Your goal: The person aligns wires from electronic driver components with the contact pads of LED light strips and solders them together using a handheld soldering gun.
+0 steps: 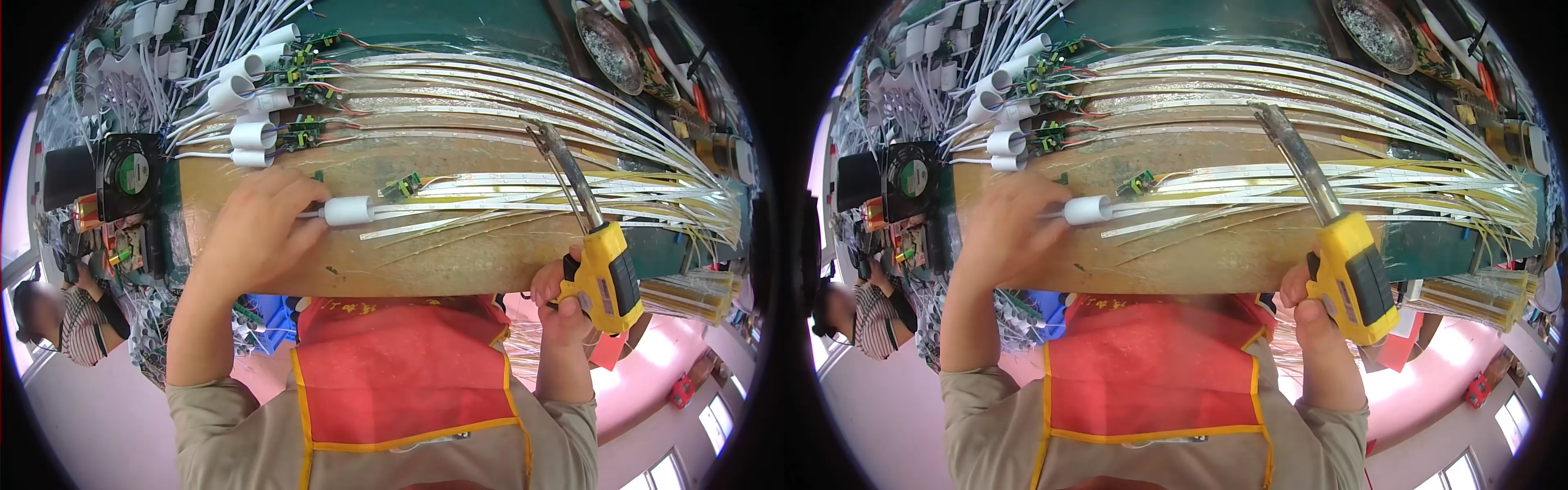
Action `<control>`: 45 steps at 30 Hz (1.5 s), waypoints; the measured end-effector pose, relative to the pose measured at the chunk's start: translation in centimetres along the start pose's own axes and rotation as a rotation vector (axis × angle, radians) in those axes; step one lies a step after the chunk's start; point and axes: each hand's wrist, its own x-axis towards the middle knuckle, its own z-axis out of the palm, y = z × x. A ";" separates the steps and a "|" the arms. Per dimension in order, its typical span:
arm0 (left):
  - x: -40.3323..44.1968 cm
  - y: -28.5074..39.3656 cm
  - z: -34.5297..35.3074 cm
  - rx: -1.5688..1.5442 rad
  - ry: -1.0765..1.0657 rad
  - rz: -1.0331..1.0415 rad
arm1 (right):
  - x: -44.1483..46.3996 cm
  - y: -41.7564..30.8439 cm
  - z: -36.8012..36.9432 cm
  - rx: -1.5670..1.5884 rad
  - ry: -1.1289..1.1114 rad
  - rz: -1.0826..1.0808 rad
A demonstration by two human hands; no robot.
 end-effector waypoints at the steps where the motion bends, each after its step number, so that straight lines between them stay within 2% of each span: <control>1: 0.2 -0.1 0.0 0.000 0.020 0.018 | 0.0 0.0 0.0 0.005 -0.002 -0.003; 2: 0.3 -0.2 0.1 -0.002 0.041 0.037 | -0.1 0.0 -0.1 0.009 -0.003 -0.005; 5: 0.5 -0.2 -0.9 0.028 -0.087 -0.049 | -0.1 0.2 -0.1 0.019 -0.005 -0.030; 11: 0.6 -0.7 -0.9 0.136 -0.130 0.033 | -0.3 0.6 -0.4 0.034 -0.010 -0.041; 14: 0.9 -0.3 -2.2 0.141 0.112 0.140 | -0.3 0.7 -0.4 0.045 -0.019 -0.052; 17: 2.1 0.0 -5.4 0.205 0.322 0.152 | -0.3 1.2 -0.7 0.057 -0.032 -0.093; 20: 4.2 -1.2 -7.2 0.206 0.559 0.136 | -0.3 1.2 -0.8 0.061 -0.024 -0.116; 23: 6.6 -3.2 -7.0 0.153 0.592 -0.025 | -0.3 1.3 -0.8 0.072 -0.025 -0.109; 27: 7.8 -5.5 -5.7 0.228 0.307 -0.086 | -0.3 1.5 -0.9 0.098 -0.024 -0.117; 31: 8.0 -5.6 -6.0 0.189 0.321 -0.019 | -0.4 1.5 -0.7 0.095 -0.021 -0.109; 34: 9.5 -7.1 -7.9 -0.055 0.313 -0.146 | -0.3 1.5 -0.8 0.106 -0.034 -0.088; 35: 10.6 -7.6 -8.5 -0.058 0.300 -0.252 | -0.3 1.5 -0.8 0.111 -0.038 -0.081; 38: 14.2 -12.2 -8.5 0.154 0.321 -0.249 | -0.1 1.3 -0.6 0.102 -0.031 -0.104; 45: 21.4 -15.6 -6.3 0.477 0.315 -0.249 | -0.2 1.2 -0.5 0.092 -0.015 -0.088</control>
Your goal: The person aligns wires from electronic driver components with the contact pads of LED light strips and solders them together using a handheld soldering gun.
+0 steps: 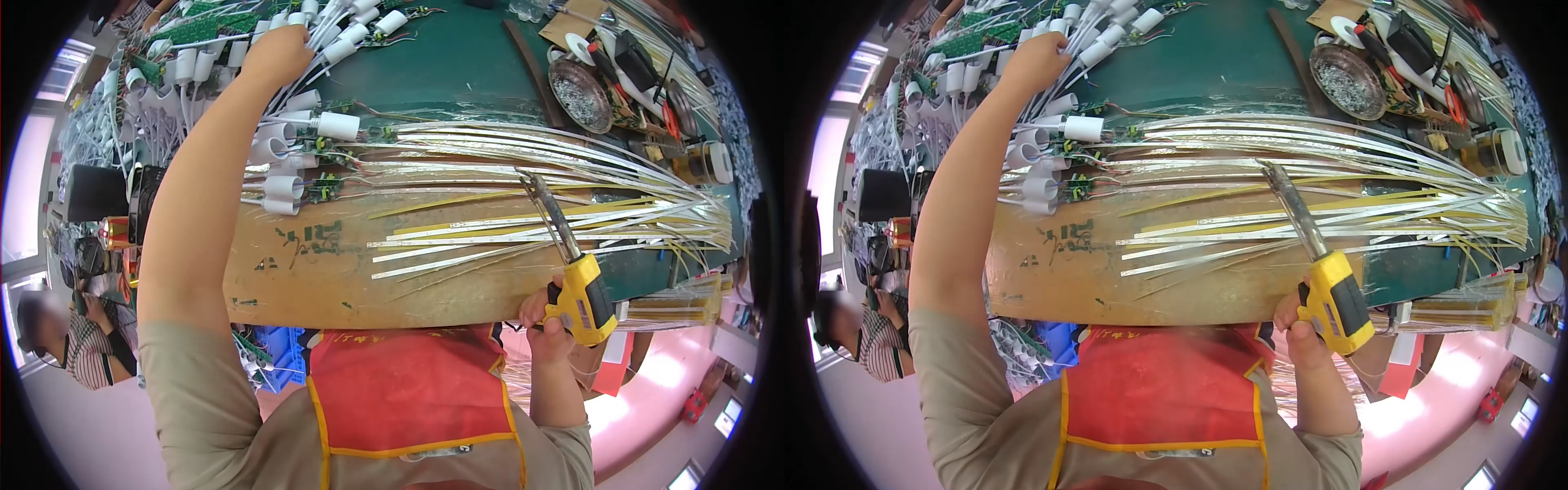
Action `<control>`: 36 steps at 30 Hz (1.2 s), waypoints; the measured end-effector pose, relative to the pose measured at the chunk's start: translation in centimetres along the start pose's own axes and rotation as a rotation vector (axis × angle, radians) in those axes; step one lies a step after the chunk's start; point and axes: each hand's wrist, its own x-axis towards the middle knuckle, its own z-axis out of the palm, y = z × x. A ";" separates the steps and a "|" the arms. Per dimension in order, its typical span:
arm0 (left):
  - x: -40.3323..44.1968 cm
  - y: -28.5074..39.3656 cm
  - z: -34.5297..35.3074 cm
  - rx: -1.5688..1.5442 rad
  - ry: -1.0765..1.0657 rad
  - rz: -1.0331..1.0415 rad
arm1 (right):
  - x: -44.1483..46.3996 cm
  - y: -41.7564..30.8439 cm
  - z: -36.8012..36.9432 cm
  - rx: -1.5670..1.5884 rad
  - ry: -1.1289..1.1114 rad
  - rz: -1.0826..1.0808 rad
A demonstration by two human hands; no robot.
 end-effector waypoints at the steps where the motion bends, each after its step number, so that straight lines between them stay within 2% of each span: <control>1: 0.6 0.3 -0.1 -0.019 -0.090 -0.048 | 0.1 0.0 0.1 -0.001 0.000 -0.001; 3: 1.9 0.8 -0.9 -0.051 -0.271 -0.144 | 0.2 -0.1 0.2 0.002 -0.001 -0.007; 4: 1.8 0.6 -0.8 -0.235 -0.163 -0.181 | 0.2 0.0 0.3 0.004 -0.002 -0.009; 7: 1.2 1.1 -3.2 -0.291 0.014 -0.126 | 0.3 0.1 0.1 0.006 -0.007 -0.010; 8: 0.3 1.7 -4.4 -0.442 0.016 -0.174 | 0.1 0.1 0.0 0.006 -0.008 -0.002; 9: -1.0 2.2 -5.3 -0.465 0.105 -0.106 | 0.1 0.1 0.0 0.005 -0.011 -0.002; 11: -4.8 3.9 -8.7 -0.486 0.152 -0.034 | 0.2 0.2 0.0 0.009 -0.012 -0.010; 12: -7.0 4.4 -10.2 -0.573 0.050 -0.097 | 0.3 0.2 0.0 0.007 -0.015 -0.008; 14: -11.7 5.7 -12.1 -0.598 0.022 -0.161 | 0.2 0.0 0.0 -0.002 -0.015 0.002; 16: -15.8 4.9 -12.0 -0.765 0.002 -0.158 | 0.5 0.0 0.1 -0.011 -0.013 -0.003; 18: -19.4 4.5 -12.4 -0.656 -0.137 -0.259 | 0.2 -0.2 0.0 -0.009 -0.015 0.026; 21: -23.2 2.1 -10.6 -0.579 -0.220 -0.200 | 0.2 -0.4 0.2 -0.023 0.000 0.031; 24: -24.9 0.9 -10.0 -0.353 -0.386 -0.120 | 0.2 -0.3 0.2 -0.048 0.012 0.013; 27: -25.5 1.8 -10.3 -0.226 -0.395 -0.162 | 0.2 -0.3 0.0 -0.062 0.001 0.028; 30: -25.1 4.8 -11.6 -0.260 -0.212 0.110 | 0.2 -0.3 0.1 -0.079 0.006 0.012; 32: -24.8 7.2 -11.0 -0.491 -0.118 0.242 | 0.2 -0.2 0.2 -0.082 0.016 0.003; 34: -23.9 10.3 -9.5 -0.476 -0.076 0.346 | 0.3 -0.1 0.3 -0.081 0.015 -0.004; 36: -22.7 12.6 -7.4 -0.482 -0.106 0.288 | 0.2 -0.2 0.1 -0.082 0.013 -0.007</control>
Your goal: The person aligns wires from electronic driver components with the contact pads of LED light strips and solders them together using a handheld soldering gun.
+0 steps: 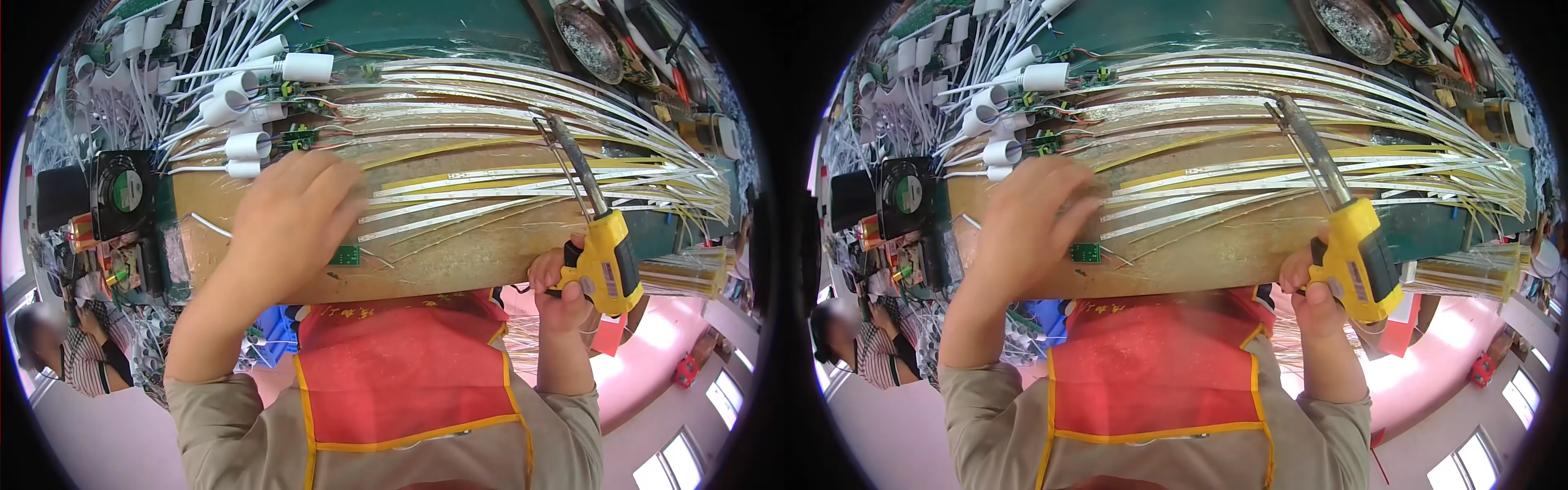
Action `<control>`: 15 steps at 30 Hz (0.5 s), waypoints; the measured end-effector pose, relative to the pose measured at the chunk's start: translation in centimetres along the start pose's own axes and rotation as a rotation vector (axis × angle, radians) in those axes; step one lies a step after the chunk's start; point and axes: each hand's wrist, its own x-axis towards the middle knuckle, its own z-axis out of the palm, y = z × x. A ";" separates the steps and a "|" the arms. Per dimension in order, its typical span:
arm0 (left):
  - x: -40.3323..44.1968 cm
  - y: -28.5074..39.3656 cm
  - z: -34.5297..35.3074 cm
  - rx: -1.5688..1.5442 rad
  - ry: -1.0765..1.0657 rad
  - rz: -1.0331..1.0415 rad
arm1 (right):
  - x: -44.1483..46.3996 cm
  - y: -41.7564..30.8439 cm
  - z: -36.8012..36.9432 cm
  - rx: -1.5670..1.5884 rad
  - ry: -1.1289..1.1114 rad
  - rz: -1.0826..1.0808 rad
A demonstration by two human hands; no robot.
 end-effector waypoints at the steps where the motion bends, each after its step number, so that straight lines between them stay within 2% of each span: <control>1: 0.9 0.0 1.1 -0.008 -0.007 -0.026 | 0.0 0.0 -0.1 0.005 -0.002 0.001; 4: 2.4 -0.1 3.3 -0.018 -0.071 -0.089 | 0.1 -0.1 0.0 0.024 0.000 0.006; 7: 2.9 -0.7 4.0 0.030 0.002 -0.033 | -0.1 -0.1 0.1 0.047 0.012 0.009; 10: 3.0 0.1 2.7 -0.225 -0.017 -0.190 | 0.0 -0.2 0.1 0.064 0.006 0.013; 13: 3.5 -0.3 0.7 -1.012 -0.338 -0.725 | 0.0 -0.1 0.2 0.061 -0.006 0.003; 15: 3.4 -1.1 0.9 -1.020 -0.347 -0.727 | 0.0 -0.1 0.1 0.052 -0.006 -0.009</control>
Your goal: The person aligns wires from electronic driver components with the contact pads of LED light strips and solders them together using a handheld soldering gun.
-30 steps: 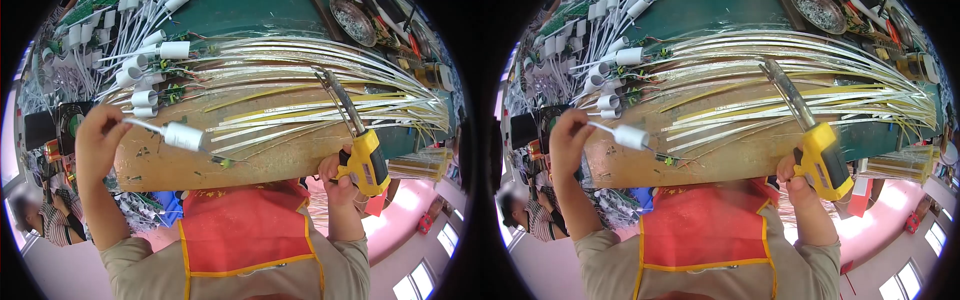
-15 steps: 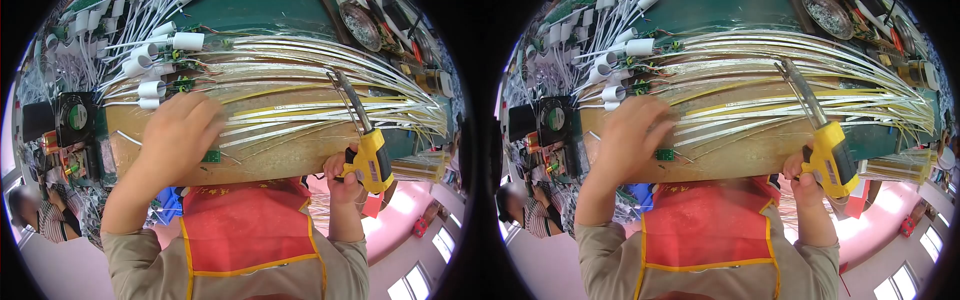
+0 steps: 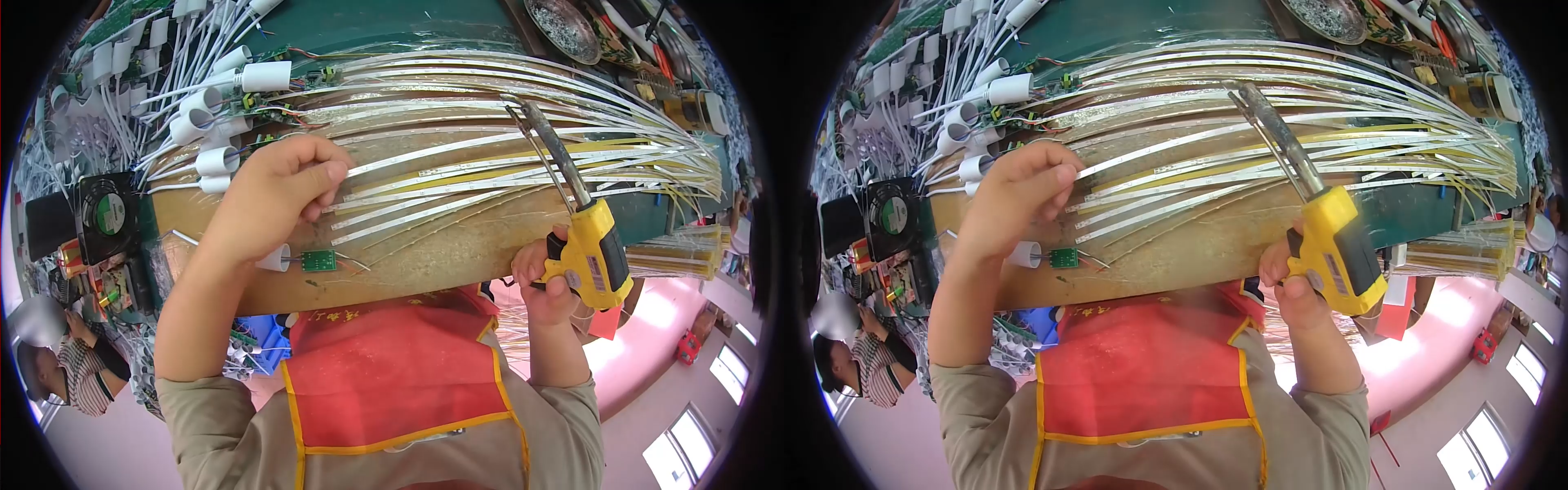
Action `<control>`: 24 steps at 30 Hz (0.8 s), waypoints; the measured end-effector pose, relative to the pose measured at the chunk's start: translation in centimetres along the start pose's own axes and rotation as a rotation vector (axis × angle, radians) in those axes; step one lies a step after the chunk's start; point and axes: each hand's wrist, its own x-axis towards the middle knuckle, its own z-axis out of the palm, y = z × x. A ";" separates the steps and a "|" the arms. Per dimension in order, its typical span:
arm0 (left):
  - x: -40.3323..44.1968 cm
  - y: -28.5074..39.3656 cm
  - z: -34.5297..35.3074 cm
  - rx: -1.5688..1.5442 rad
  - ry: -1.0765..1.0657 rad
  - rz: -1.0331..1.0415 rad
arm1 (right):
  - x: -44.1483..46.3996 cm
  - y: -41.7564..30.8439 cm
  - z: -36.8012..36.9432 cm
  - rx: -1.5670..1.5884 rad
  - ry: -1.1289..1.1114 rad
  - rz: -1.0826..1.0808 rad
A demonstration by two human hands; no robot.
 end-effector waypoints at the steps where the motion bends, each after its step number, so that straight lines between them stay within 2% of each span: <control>1: 0.2 -0.2 -0.1 -0.002 -0.003 -0.002 | 0.0 0.0 0.0 -0.002 0.002 0.003; 4: 0.6 -0.5 0.4 0.344 0.060 0.126 | 0.0 0.0 0.1 -0.011 0.013 0.013; 7: 1.3 -2.2 1.1 0.897 0.300 0.614 | 0.0 0.0 -0.1 -0.030 0.019 0.014; 10: 0.4 -1.5 1.6 1.222 0.404 0.689 | 0.0 -0.2 -0.1 -0.043 0.022 0.012; 14: 0.0 -1.7 1.3 1.098 0.389 0.795 | 0.0 -0.3 -0.2 -0.043 0.025 0.029; 15: -0.4 -1.9 1.0 0.953 0.314 0.798 | 0.1 -0.3 -0.3 -0.044 0.022 0.022; 18: -2.4 -1.5 0.0 0.806 -0.049 0.823 | 0.0 -0.1 -0.5 -0.049 0.019 0.016; 21: -3.8 -2.3 0.2 0.837 -0.163 0.805 | 0.0 -0.2 -0.4 -0.060 0.015 0.013; 24: -4.3 -2.8 0.8 0.921 -0.087 0.747 | 0.1 -0.3 -0.2 -0.063 0.004 0.007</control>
